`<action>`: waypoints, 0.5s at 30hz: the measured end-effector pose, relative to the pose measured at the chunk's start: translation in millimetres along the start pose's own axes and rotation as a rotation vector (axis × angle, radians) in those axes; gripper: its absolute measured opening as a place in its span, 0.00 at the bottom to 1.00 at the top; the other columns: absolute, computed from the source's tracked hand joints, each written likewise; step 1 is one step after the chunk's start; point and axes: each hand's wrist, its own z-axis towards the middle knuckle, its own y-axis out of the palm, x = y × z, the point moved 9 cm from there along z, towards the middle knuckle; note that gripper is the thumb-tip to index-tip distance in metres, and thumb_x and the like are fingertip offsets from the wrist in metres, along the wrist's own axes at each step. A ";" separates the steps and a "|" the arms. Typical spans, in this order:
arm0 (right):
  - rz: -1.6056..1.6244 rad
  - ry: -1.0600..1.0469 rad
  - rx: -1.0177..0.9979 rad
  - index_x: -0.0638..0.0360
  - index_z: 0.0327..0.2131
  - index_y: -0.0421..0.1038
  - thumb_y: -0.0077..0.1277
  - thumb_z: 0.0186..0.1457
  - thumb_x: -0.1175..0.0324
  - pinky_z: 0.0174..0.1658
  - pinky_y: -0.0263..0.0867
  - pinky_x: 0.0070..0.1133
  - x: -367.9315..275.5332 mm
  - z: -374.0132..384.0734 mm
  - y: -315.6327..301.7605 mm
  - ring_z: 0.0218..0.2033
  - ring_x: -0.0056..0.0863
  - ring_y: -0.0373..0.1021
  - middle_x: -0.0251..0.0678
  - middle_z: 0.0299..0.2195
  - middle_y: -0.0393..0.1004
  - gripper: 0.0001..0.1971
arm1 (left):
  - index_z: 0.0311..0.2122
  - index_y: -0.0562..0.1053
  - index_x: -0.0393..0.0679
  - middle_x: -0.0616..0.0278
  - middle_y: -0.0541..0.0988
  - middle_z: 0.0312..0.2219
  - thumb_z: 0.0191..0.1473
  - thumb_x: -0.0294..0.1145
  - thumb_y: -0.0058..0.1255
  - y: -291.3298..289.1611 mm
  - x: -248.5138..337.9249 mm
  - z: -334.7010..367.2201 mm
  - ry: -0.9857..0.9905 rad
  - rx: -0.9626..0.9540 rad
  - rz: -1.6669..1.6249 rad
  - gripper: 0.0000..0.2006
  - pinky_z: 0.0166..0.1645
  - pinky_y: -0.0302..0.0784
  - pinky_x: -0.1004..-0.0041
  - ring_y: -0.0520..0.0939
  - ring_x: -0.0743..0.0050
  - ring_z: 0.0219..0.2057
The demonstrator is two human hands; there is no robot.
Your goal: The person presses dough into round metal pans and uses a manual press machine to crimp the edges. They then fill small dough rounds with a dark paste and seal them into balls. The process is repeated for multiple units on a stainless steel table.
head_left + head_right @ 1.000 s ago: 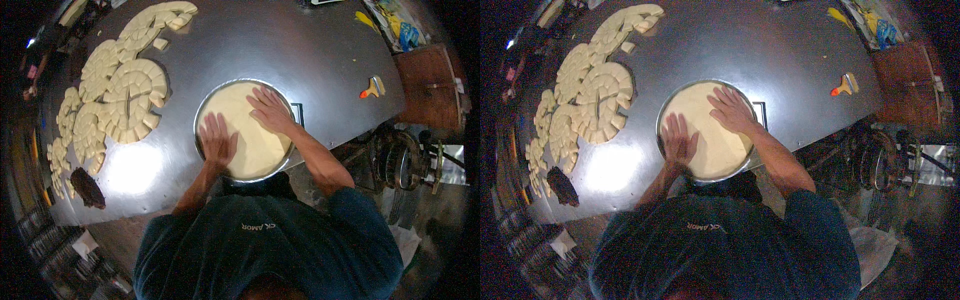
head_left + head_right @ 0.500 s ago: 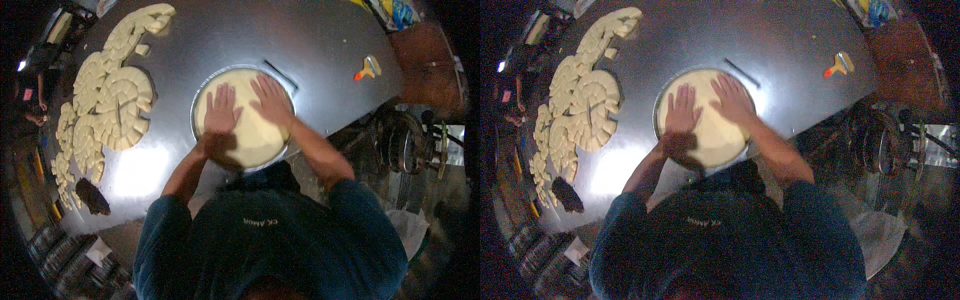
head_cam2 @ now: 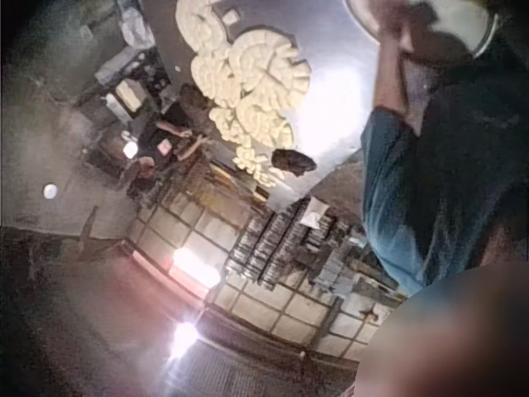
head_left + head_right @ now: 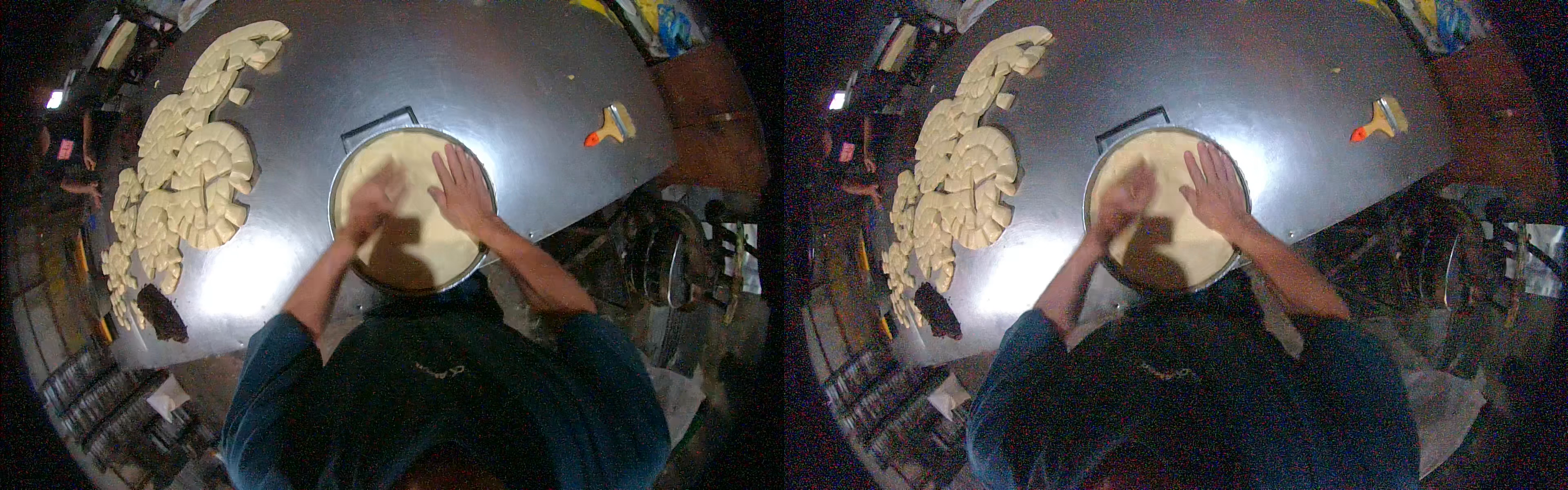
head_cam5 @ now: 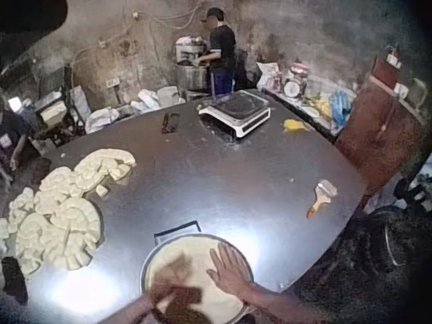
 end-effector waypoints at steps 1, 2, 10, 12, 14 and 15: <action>-0.029 0.076 -0.046 0.59 0.61 0.50 0.43 0.56 0.51 0.63 0.37 0.47 -4.7 3.0 -5.4 0.65 0.47 0.40 0.53 0.62 0.45 0.34 | 0.56 0.64 0.42 0.48 0.68 0.53 0.53 0.39 0.50 -38.6 -17.6 36.8 -0.248 0.019 -0.134 0.26 0.56 0.65 0.58 0.70 0.51 0.53; -0.061 0.134 -0.077 0.58 0.61 0.50 0.42 0.56 0.50 0.62 0.36 0.49 -7.2 10.0 -9.3 0.65 0.47 0.40 0.52 0.63 0.45 0.34 | 0.54 0.65 0.38 0.47 0.70 0.51 0.54 0.37 0.47 -86.6 -29.6 68.1 -0.497 0.069 -0.265 0.23 0.56 0.64 0.59 0.70 0.49 0.52; -0.025 -0.552 -0.127 0.45 0.58 0.60 0.43 0.57 0.52 0.62 0.40 0.47 -73.4 37.9 19.3 0.63 0.45 0.48 0.42 0.61 0.53 0.25 | 0.56 0.62 0.39 0.44 0.73 0.44 0.56 0.49 0.44 -69.1 -80.0 88.2 -0.469 -0.016 0.106 0.29 0.49 0.67 0.51 0.73 0.45 0.45; 0.088 -0.470 -0.218 0.52 0.54 0.63 0.45 0.56 0.56 0.62 0.45 0.42 -55.6 42.1 -0.1 0.60 0.48 0.52 0.44 0.57 0.59 0.24 | 0.53 0.64 0.37 0.43 0.73 0.43 0.57 0.47 0.44 -78.5 -86.8 51.2 -0.515 0.182 0.221 0.26 0.46 0.70 0.53 0.74 0.44 0.44; 0.571 -0.060 0.063 0.61 0.50 0.66 0.46 0.55 0.60 0.61 0.49 0.38 2.5 9.3 -48.5 0.57 0.52 0.56 0.48 0.53 0.64 0.22 | 0.52 0.66 0.36 0.41 0.73 0.43 0.56 0.46 0.44 -86.0 -81.0 1.8 -0.658 0.292 0.223 0.25 0.45 0.70 0.54 0.74 0.43 0.43; 0.452 0.076 0.186 0.62 0.52 0.64 0.46 0.55 0.60 0.62 0.47 0.40 34.0 -25.5 -55.3 0.58 0.54 0.54 0.51 0.54 0.62 0.23 | 0.50 0.66 0.36 0.41 0.73 0.42 0.56 0.46 0.44 -85.2 -73.6 -26.8 -0.755 0.289 0.217 0.24 0.45 0.70 0.53 0.75 0.43 0.42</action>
